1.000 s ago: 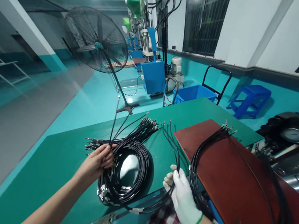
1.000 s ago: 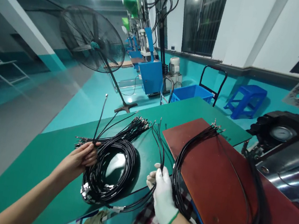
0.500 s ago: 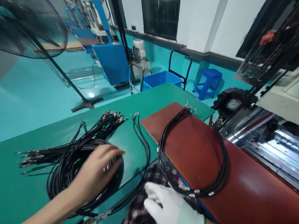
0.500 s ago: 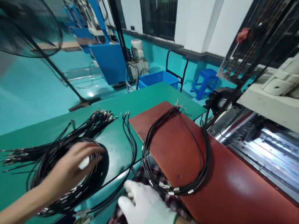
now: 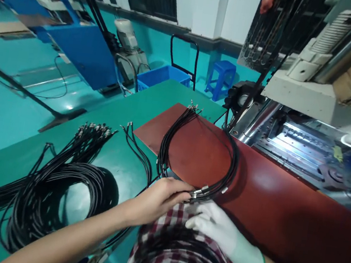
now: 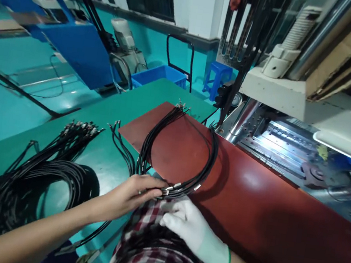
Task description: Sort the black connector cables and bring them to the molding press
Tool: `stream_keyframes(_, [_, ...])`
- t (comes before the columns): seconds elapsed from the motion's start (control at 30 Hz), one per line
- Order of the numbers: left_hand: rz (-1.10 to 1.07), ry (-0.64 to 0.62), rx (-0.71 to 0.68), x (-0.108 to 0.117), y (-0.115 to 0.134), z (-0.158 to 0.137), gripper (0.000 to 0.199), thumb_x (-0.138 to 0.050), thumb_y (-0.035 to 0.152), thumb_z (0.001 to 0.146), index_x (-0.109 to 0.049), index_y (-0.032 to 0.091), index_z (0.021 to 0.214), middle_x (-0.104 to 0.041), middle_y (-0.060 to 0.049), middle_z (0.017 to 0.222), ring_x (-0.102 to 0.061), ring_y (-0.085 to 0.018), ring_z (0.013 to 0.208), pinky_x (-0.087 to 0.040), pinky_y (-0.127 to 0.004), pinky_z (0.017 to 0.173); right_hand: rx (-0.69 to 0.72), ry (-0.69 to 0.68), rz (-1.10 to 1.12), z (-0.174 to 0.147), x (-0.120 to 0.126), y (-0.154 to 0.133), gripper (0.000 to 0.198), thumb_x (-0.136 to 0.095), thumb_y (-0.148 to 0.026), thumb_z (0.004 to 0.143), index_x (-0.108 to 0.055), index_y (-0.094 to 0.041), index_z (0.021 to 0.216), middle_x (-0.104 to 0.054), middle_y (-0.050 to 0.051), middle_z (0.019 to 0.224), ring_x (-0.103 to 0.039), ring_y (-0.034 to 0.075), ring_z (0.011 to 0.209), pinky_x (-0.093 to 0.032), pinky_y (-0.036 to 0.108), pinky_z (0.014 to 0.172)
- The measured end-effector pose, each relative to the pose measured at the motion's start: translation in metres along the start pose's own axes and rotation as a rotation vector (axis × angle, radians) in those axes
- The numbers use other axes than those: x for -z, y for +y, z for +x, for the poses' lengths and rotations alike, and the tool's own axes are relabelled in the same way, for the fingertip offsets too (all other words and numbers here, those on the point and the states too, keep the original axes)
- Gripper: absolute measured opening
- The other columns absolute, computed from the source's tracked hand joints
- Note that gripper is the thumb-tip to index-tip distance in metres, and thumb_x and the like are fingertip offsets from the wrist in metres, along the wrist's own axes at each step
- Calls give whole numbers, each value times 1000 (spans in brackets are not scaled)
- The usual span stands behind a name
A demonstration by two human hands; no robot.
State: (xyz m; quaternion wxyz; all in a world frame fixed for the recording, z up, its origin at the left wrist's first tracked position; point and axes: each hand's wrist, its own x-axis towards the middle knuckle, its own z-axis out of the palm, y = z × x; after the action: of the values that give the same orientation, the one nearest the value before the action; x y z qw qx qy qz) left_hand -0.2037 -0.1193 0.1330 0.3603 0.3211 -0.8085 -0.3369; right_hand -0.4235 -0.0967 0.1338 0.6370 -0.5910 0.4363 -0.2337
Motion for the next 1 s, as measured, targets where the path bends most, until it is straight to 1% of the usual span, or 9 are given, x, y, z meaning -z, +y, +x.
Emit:
stream_keyframes(0.07, [-70,36,40,8,8,2,31,-45,35,99,-69,17,106,-68,-8,102,-63,-17,93,-46,-26,82,106,65,111,5,5,-9,64,-69,-46,80,-45,-20,133,-63,5,96,-60,17,86,-47,30,79])
stream_keyframes(0.1, [-92,63,51,10,10,3,30,-48,36,97,-71,16,103,-67,-9,101,-62,-18,93,-46,-26,83,143,101,129,8,6,-14,62,-70,-44,81,-47,-20,133,-63,4,94,-59,15,84,-46,30,79])
stream_keyframes(0.2, [-153,143,111,10,10,8,26,-58,36,92,-73,16,93,-67,-8,89,-62,-17,84,-46,-27,77,220,129,146,18,9,-24,35,-69,-39,84,-63,-16,109,-63,2,83,-56,13,74,-46,27,73])
stream_keyframes(0.3, [-262,176,207,10,5,11,22,-65,35,86,-74,15,85,-69,-6,79,-62,-17,75,-46,-26,70,256,98,109,24,10,-26,23,-66,-37,86,-65,-14,90,-62,1,76,-54,12,70,-45,27,71])
stream_keyframes(0.47, [-273,180,200,9,4,13,25,-61,36,88,-72,14,84,-68,-6,80,-61,-16,76,-45,-25,70,237,115,54,23,11,-30,24,-65,-34,85,-66,-16,101,-64,2,81,-56,14,74,-47,29,75])
stream_keyframes(0.63, [-188,217,208,11,11,15,29,-54,38,92,-66,12,84,-63,-3,74,-53,-12,69,-39,-21,62,237,151,4,24,14,-36,29,-72,-32,76,-66,-15,99,-67,7,96,-62,20,91,-48,37,91])
stream_keyframes(0.8, [20,145,157,15,13,15,28,-67,41,85,-67,13,84,-59,-4,79,-53,-13,73,-38,-23,64,306,134,-27,30,18,-24,29,-69,-23,77,-66,-18,106,-68,5,103,-63,18,98,-48,33,94])
stream_keyframes(0.9, [43,55,128,13,10,15,23,-69,37,84,-69,14,89,-60,-5,89,-56,-16,84,-41,-25,74,259,154,26,31,19,-18,33,-70,-22,76,-65,-18,108,-69,2,96,-64,16,90,-50,31,90])
stream_keyframes(1.0, [12,32,125,11,7,15,16,-66,30,87,-70,15,89,-62,-5,91,-58,-15,86,-42,-25,77,207,183,62,30,18,-19,36,-73,-23,74,-63,-19,108,-69,0,89,-64,14,78,-52,30,83])
